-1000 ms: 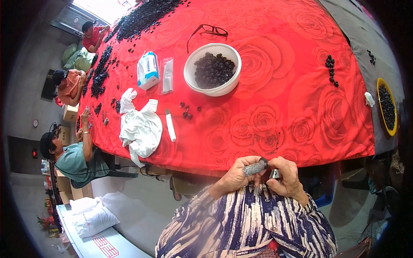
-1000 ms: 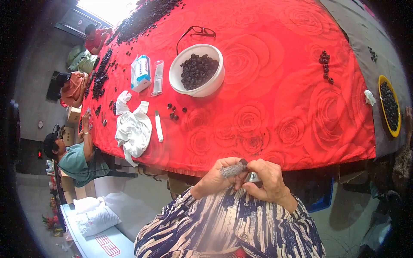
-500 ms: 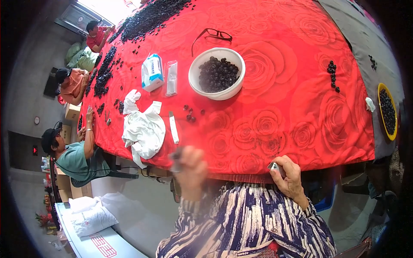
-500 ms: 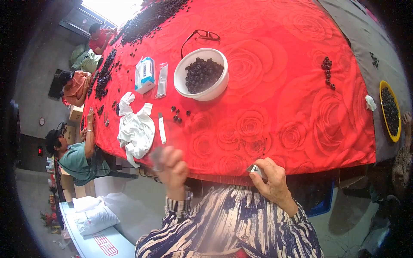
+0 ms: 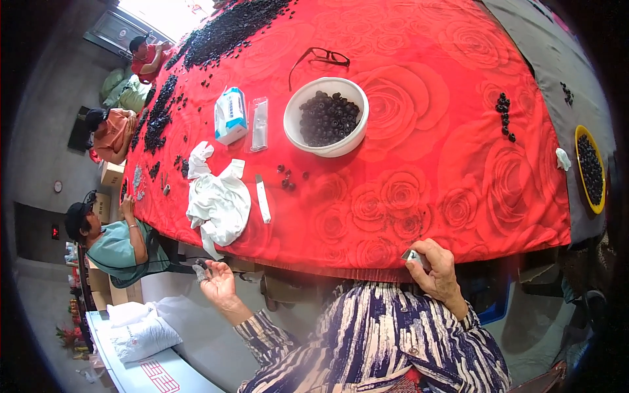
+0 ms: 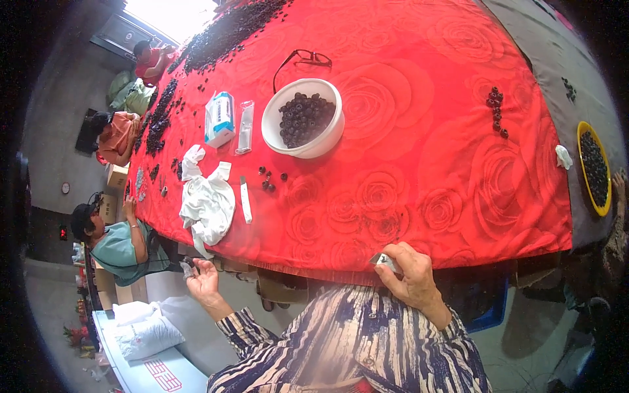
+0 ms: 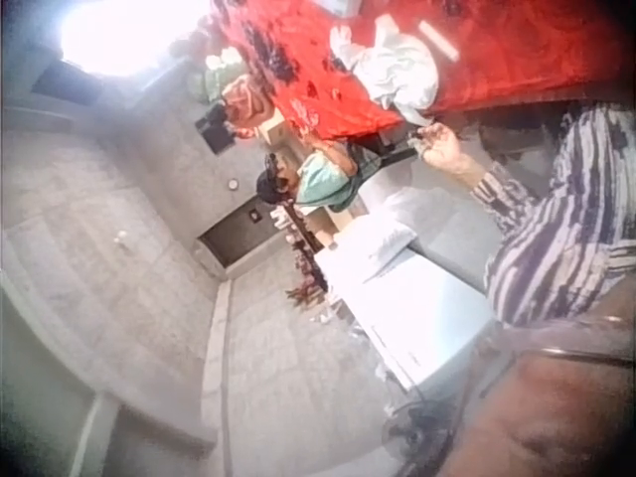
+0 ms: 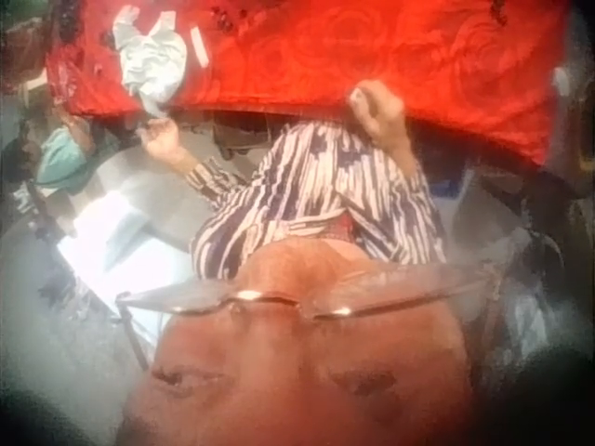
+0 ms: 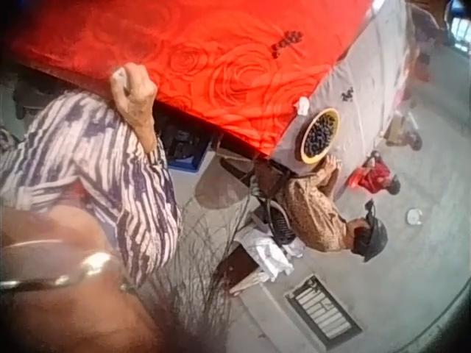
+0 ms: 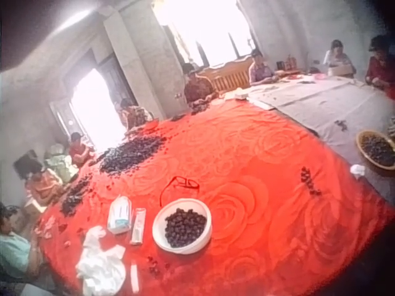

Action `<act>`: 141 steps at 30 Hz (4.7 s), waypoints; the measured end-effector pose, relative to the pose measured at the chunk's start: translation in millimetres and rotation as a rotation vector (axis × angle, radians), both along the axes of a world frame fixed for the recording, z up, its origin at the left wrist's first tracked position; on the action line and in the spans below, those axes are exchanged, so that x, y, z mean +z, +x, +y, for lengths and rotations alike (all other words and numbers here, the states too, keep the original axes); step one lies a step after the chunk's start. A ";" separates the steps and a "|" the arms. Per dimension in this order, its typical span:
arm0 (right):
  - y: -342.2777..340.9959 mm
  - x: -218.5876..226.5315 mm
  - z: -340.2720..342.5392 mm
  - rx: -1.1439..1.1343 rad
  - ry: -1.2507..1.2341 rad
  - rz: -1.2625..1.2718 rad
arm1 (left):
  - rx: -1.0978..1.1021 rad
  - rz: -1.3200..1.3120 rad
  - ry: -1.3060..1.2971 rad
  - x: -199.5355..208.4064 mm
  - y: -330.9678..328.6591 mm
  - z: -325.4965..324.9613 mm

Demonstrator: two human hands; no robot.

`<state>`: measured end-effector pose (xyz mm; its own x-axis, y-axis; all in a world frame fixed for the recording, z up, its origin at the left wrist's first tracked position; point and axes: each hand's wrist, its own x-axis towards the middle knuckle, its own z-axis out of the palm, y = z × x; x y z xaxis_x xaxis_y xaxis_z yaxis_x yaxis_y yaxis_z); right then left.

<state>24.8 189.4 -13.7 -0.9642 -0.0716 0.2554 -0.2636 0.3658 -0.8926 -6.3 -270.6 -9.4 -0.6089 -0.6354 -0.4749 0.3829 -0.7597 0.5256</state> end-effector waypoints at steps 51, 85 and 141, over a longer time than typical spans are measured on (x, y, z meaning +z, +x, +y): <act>-0.2 -2.7 -3.1 -0.041 -0.027 0.015 | -1.589 0.054 -0.233 -0.7 -5.6 272.2; -3.4 1.9 7.9 0.023 -0.027 0.056 | -1.577 0.045 -0.175 -7.3 -10.5 272.3; -54.9 12.9 116.6 -0.608 0.505 0.320 | -1.255 0.277 -1.242 18.0 -112.6 283.3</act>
<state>-30.1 306.0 -0.9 -0.7583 0.2568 0.5992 -0.1044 0.8595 -0.5004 -118.9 12.8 8.6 -0.9324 0.3556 0.0644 0.1122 0.1157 0.9869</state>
